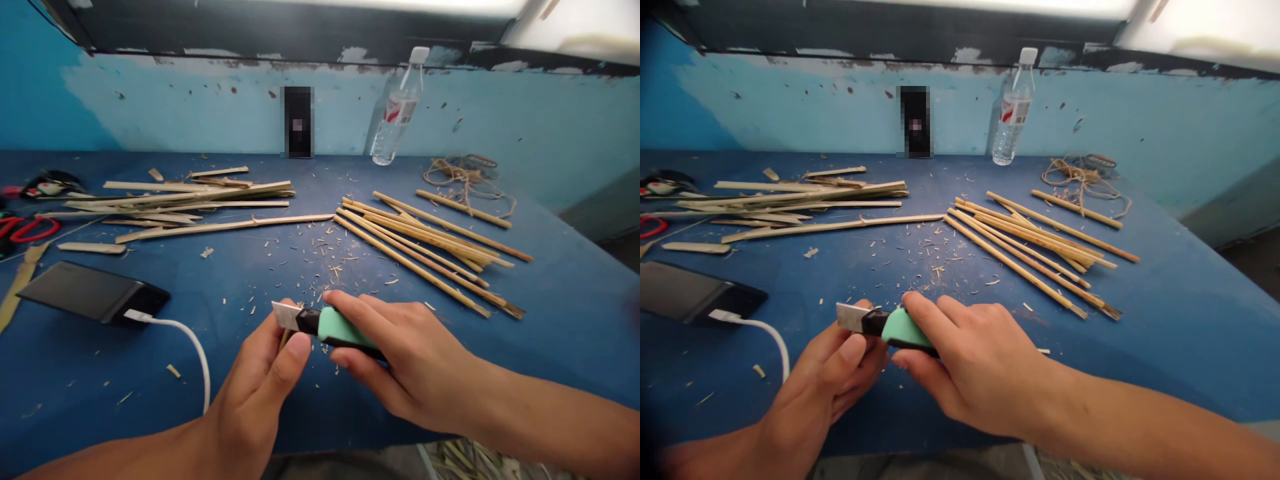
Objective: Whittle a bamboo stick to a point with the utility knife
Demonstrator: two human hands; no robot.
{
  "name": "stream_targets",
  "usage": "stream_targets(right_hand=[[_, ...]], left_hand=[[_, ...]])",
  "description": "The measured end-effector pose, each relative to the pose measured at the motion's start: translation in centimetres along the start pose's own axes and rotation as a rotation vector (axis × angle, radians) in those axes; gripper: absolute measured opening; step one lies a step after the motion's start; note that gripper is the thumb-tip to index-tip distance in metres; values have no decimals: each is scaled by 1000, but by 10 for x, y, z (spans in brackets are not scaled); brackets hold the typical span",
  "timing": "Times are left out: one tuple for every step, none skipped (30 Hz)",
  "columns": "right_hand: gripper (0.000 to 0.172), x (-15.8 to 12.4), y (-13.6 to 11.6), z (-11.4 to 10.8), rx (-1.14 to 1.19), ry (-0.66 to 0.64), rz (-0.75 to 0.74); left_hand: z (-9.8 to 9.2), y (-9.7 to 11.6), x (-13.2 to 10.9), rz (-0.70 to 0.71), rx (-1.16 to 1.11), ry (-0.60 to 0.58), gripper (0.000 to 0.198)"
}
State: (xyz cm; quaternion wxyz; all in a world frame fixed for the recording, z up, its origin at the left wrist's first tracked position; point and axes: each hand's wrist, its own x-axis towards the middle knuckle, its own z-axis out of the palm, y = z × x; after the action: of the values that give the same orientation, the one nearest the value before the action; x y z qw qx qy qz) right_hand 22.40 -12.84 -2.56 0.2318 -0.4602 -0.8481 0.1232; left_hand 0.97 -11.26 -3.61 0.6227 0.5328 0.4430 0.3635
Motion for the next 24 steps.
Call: stream_targets(right_hand=[[43,1,1,-1,27,-17,3],[42,1,2,-2,48,-34,10],[42,1,3,-3,62,-51,18],[41,1,3,-4,68,-66,23],[41,1,3,-4,71,-78,24],[41,1,3,-3,69,-82,24],[41,0,3,-3,67,-79,22],[41,0,3,-2,65,-71,19],[41,0,3,-1,63,-60,15],[41,0,3,-1,61,-46,10],[41,-1,2,-1,58,-38,7],[42,-1,2,-1,54,-32,3],[42,-1,2,-1,47,-27,-3],[42,0,1,-2,36,-22,-9],[42,0,0,-3,22,-16,-15],[41,0,-1,-3,5,-9,-20],[41,0,-1,-3,-10,0,-25],[40,0,-2,-3,-22,10,-29],[41,0,-3,-3,-29,23,-29],[42,0,-4,-2,-33,36,-26],[43,0,-4,-1,-31,45,-19],[44,0,-5,0,-20,47,-7],[45,0,-4,1,-2,43,11],[44,0,-4,1,19,35,30]], left_hand=[[1,3,0,-5,-4,-1,32],[3,5,-1,-19,-5,0,31],[4,6,-1,-34,-4,4,31],[4,6,-2,-47,0,13,31],[4,5,-2,-51,5,18,31],[4,4,-2,-52,9,20,31],[3,2,-1,-47,9,19,30],[2,0,-1,-42,8,8,29],[0,-3,0,-40,3,-8,27],[-1,-5,1,-36,-10,-28,26],[-2,-7,2,-36,-28,-39,25],[-2,-8,2,-38,-46,-45,24],[-3,-9,3,-36,-63,-48,24],[-3,-9,2,-35,-77,-47,23],[-2,-10,2,-27,-85,-44,23],[-2,-10,1,-22,-85,-42,23],[-2,-10,1,-16,-80,-36,24],[-2,-11,0,-15,-72,-33,25],[-2,-12,0,-19,-60,-27,25],[-2,-13,-1,-26,-47,-24,26],[-3,-13,0,-36,-37,-20,28],[-3,-14,0,-51,-32,-17,29],[-3,-14,1,-65,-33,-14,31],[-3,-14,2,-81,-38,-5,34]])
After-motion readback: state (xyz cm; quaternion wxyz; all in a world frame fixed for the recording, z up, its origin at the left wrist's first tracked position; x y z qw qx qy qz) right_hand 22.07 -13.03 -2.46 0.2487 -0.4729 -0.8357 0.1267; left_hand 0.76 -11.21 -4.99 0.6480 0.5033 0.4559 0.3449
